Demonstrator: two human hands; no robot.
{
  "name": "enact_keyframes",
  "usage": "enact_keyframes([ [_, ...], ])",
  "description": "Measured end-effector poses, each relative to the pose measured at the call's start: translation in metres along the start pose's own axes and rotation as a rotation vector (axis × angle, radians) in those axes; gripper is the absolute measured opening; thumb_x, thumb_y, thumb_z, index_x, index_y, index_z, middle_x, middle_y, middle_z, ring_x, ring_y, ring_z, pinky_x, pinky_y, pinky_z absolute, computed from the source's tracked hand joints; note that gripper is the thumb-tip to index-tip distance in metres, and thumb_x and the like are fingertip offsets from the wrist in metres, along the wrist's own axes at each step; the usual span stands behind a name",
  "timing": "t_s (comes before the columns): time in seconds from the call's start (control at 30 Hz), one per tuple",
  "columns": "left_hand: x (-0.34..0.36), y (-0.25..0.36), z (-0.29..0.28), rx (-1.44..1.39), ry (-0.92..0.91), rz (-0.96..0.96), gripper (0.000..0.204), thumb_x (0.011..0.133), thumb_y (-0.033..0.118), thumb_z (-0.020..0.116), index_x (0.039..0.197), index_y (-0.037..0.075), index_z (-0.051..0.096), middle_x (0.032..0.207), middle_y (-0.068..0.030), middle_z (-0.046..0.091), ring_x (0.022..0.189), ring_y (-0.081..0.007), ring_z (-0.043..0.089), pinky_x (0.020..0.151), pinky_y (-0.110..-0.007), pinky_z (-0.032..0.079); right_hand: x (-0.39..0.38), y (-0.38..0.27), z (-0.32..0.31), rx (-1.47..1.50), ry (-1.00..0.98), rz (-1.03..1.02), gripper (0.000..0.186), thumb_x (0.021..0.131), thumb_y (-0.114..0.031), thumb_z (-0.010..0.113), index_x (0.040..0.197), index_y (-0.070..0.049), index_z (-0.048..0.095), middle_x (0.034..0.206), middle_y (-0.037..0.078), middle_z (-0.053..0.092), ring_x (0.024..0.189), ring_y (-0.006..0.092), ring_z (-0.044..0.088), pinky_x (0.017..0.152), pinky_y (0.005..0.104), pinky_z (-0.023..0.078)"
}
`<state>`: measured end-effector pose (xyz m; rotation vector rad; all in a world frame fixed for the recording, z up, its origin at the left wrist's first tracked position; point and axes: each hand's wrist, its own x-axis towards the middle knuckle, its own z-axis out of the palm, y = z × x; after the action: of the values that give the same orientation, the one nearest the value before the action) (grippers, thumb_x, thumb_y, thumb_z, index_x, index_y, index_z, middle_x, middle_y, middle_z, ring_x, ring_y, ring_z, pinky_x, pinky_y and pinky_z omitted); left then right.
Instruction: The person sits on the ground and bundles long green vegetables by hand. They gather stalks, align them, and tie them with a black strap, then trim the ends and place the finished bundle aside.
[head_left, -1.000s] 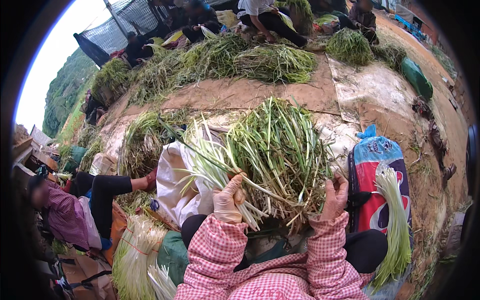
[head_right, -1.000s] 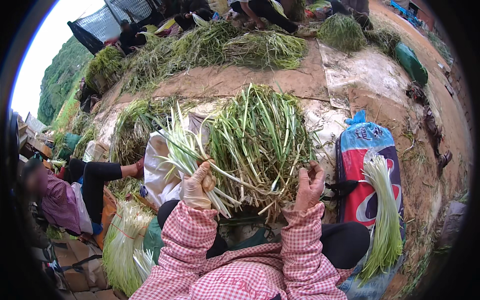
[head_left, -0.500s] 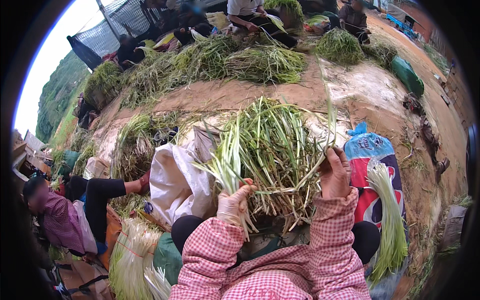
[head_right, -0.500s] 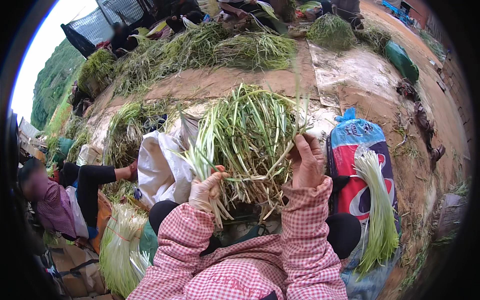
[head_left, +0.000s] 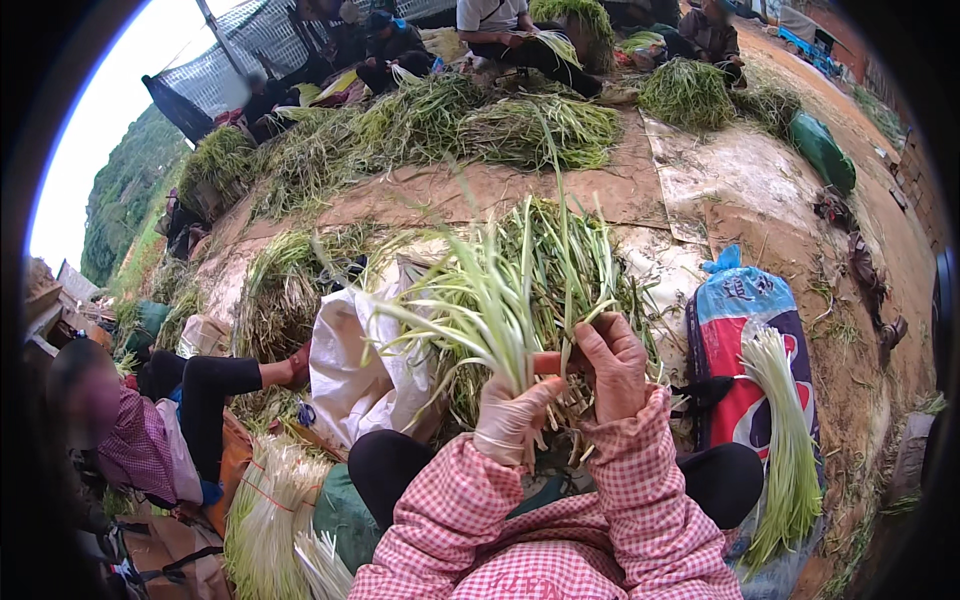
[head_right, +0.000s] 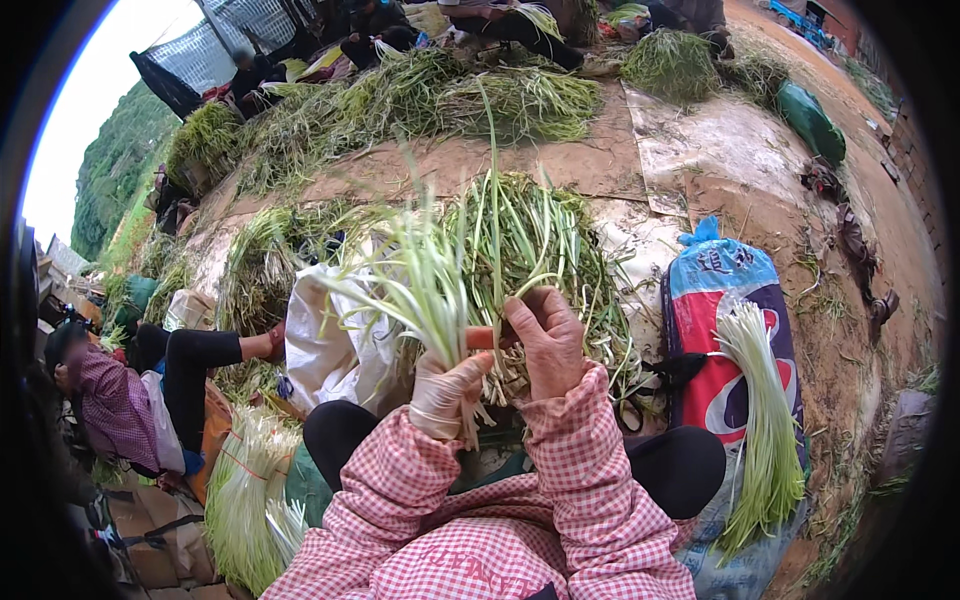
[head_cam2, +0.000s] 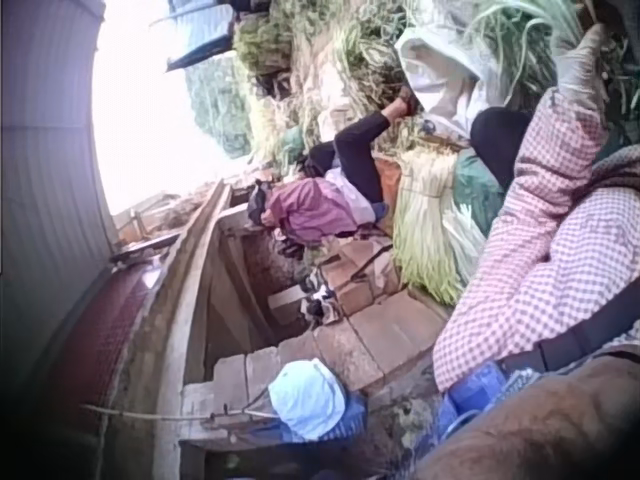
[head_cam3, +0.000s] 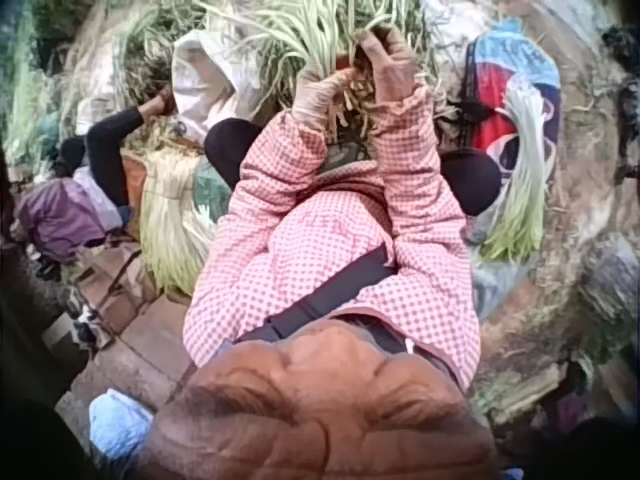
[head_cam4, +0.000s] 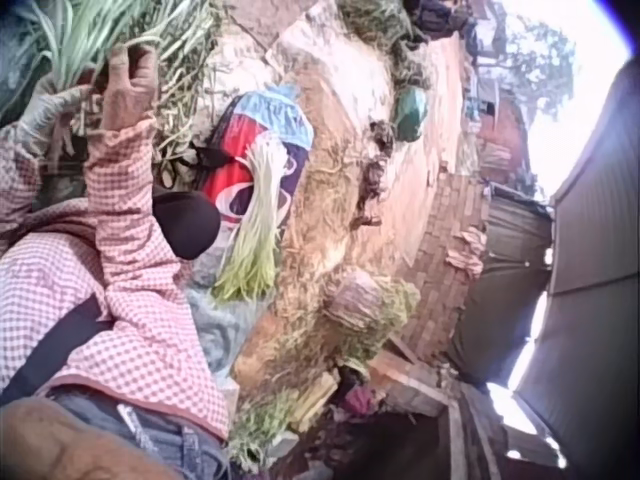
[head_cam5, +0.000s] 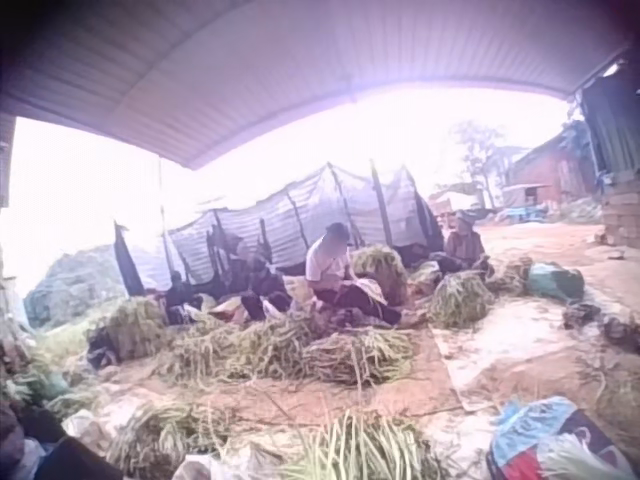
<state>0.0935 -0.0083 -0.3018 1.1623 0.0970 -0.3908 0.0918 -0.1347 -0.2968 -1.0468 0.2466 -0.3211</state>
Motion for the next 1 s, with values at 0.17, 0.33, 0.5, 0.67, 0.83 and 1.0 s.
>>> enact_keyframes([
  [0.17, 0.011, -0.015, 0.002, -0.024, -0.053, -0.04, 0.013, 0.079, 0.009, 0.067, 0.089, 0.004, 0.061, 0.069, -0.0031, 0.061, 0.039, -0.0054, 0.041, 0.036, -0.018, 0.03, 0.004, -0.007, -0.024, -0.275, -0.22, -0.049, 0.019, 0.088, -0.014, 0.058, 0.099, 0.001, 0.056, 0.084, 0.002, 0.06, 0.072, 0.0088, 0.053, 0.066, 0.0228, 0.046],
  [0.33, 0.011, -0.016, -0.011, -0.045, -0.088, -0.122, 0.013, 0.079, 0.008, 0.067, 0.09, 0.003, 0.061, 0.069, -0.0048, 0.062, 0.038, -0.0052, 0.042, 0.035, -0.018, 0.029, 0.013, -0.008, -0.042, -0.488, -0.071, -0.141, 0.01, 0.087, -0.01, 0.057, 0.084, -0.001, 0.057, 0.069, 0.001, 0.057, 0.066, 0.007, 0.052, 0.06, 0.0209, 0.043],
  [0.5, 0.003, -0.014, -0.024, -0.056, -0.057, -0.137, 0.014, 0.079, 0.008, 0.067, 0.09, 0.002, 0.061, 0.07, -0.0058, 0.063, 0.038, -0.0049, 0.042, 0.035, -0.018, 0.029, 0.021, -0.021, -0.068, -0.324, 0.2, -0.187, 0.013, 0.09, -0.017, 0.053, 0.088, -0.005, 0.058, 0.065, 0.0, 0.054, 0.058, 0.0055, 0.047, 0.055, 0.0207, 0.039],
  [0.67, 0.003, -0.017, -0.022, 0.068, 0.007, -0.069, 0.014, 0.079, 0.007, 0.067, 0.09, 0.002, 0.06, 0.069, -0.0043, 0.061, 0.039, -0.0046, 0.042, 0.036, -0.018, 0.029, 0.003, 0.005, -0.031, -0.651, -0.503, 0.038, 0.016, 0.084, -0.015, 0.061, 0.093, -0.001, 0.059, 0.067, 0.001, 0.053, 0.063, 0.0059, 0.047, 0.056, 0.0204, 0.038],
  [0.83, -0.005, -0.01, -0.037, 0.078, -0.04, -0.14, 0.015, 0.079, 0.007, 0.067, 0.09, 0.002, 0.06, 0.068, -0.0044, 0.06, 0.04, -0.0051, 0.043, 0.037, -0.018, 0.031, 0.022, -0.004, -0.055, -0.295, 0.121, -0.147, 0.014, 0.089, -0.019, 0.055, 0.081, -0.008, 0.056, 0.056, -0.003, 0.05, 0.049, 0.0057, 0.045, 0.045, 0.0199, 0.035],
  [1.0, -0.006, -0.01, -0.042, -0.169, -0.07, -0.074, 0.011, 0.082, 0.007, 0.063, 0.092, 0.002, 0.059, 0.073, -0.0066, 0.062, 0.039, -0.0053, 0.044, 0.036, -0.018, 0.032, 0.03, -0.003, -0.101, -0.046, 0.343, -0.262, 0.016, 0.091, -0.022, 0.052, 0.094, -0.007, 0.057, 0.07, 0.002, 0.059, 0.058, 0.0109, 0.055, 0.055, 0.0231, 0.046],
])
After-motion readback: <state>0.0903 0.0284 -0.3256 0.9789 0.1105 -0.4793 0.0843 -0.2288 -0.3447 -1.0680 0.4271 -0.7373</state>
